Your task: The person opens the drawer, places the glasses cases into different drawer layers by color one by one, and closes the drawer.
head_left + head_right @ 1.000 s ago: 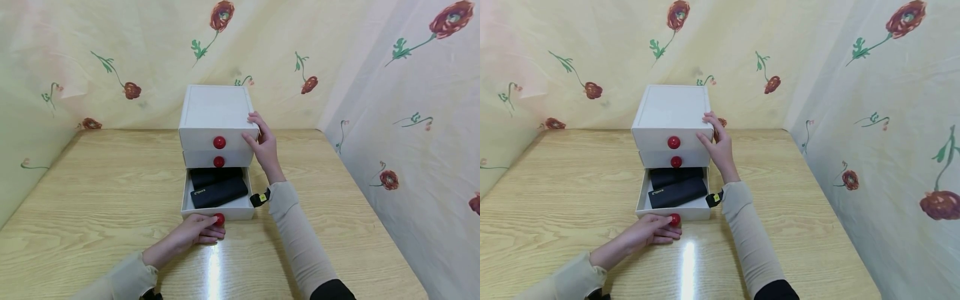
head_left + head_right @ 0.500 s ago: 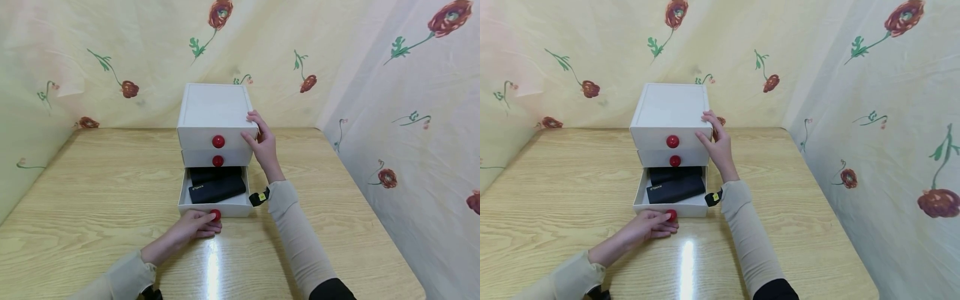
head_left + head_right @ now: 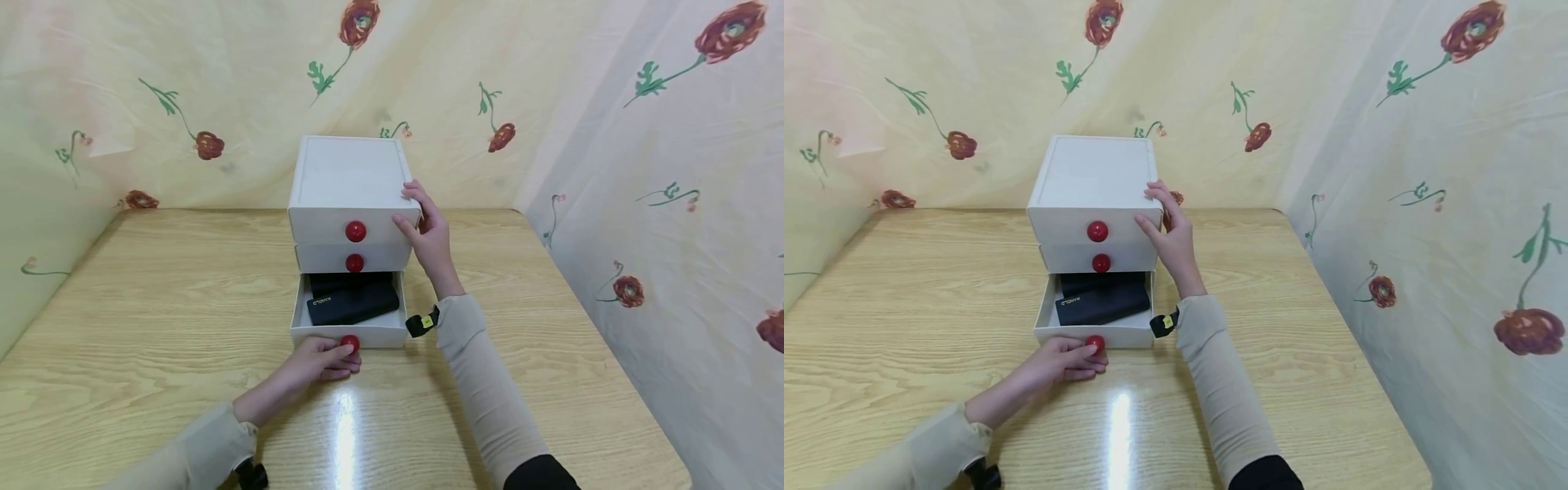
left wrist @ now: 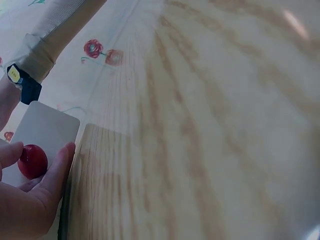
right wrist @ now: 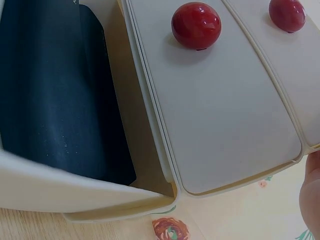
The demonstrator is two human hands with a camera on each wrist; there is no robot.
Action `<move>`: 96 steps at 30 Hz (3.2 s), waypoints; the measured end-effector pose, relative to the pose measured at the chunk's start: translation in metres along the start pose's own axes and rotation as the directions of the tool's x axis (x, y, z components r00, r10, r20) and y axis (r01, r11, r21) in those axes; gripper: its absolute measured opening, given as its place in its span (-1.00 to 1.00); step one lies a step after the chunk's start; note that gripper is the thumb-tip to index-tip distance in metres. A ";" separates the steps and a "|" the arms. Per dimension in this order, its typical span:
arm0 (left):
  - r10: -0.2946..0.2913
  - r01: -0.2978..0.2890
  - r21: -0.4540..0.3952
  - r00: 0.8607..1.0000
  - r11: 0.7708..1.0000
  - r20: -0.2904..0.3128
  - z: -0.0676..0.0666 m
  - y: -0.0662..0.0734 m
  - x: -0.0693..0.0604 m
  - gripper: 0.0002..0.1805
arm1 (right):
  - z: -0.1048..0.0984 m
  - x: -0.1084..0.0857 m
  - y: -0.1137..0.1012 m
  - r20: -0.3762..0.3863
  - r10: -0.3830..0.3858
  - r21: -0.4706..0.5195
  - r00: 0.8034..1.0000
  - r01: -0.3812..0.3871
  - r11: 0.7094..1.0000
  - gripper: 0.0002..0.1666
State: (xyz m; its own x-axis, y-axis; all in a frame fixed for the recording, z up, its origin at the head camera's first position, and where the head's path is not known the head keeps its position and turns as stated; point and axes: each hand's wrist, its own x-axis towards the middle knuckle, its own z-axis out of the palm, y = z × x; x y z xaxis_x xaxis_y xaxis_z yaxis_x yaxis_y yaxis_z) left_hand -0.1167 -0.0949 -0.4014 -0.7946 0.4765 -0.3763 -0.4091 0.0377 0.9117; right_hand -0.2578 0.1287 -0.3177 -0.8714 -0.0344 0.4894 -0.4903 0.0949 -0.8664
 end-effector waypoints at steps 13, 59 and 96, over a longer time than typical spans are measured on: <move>0.003 -0.003 0.027 1.000 1.000 0.011 -0.002 0.001 0.002 -0.55 | 0.000 0.001 -0.001 0.003 0.021 0.012 1.000 -0.021 1.000 -0.51; -0.028 0.023 -0.046 0.994 0.999 -0.102 -0.010 0.016 0.039 -0.59 | -0.001 0.001 0.000 0.026 0.036 0.016 0.999 -0.037 0.999 -0.54; -0.016 0.011 -0.023 0.976 1.000 -0.217 -0.021 0.031 0.072 -0.58 | 0.000 0.001 0.000 0.022 0.019 0.021 1.000 -0.019 1.000 -0.53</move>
State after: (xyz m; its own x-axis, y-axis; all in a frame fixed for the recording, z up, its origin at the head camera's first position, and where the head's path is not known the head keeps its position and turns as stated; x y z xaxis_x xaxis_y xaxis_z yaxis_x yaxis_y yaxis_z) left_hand -0.1957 -0.0776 -0.4039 -0.8665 0.2737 -0.4174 -0.4279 0.0230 0.9035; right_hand -0.2582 0.1290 -0.3170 -0.8807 -0.0544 0.4705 -0.4735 0.0745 -0.8776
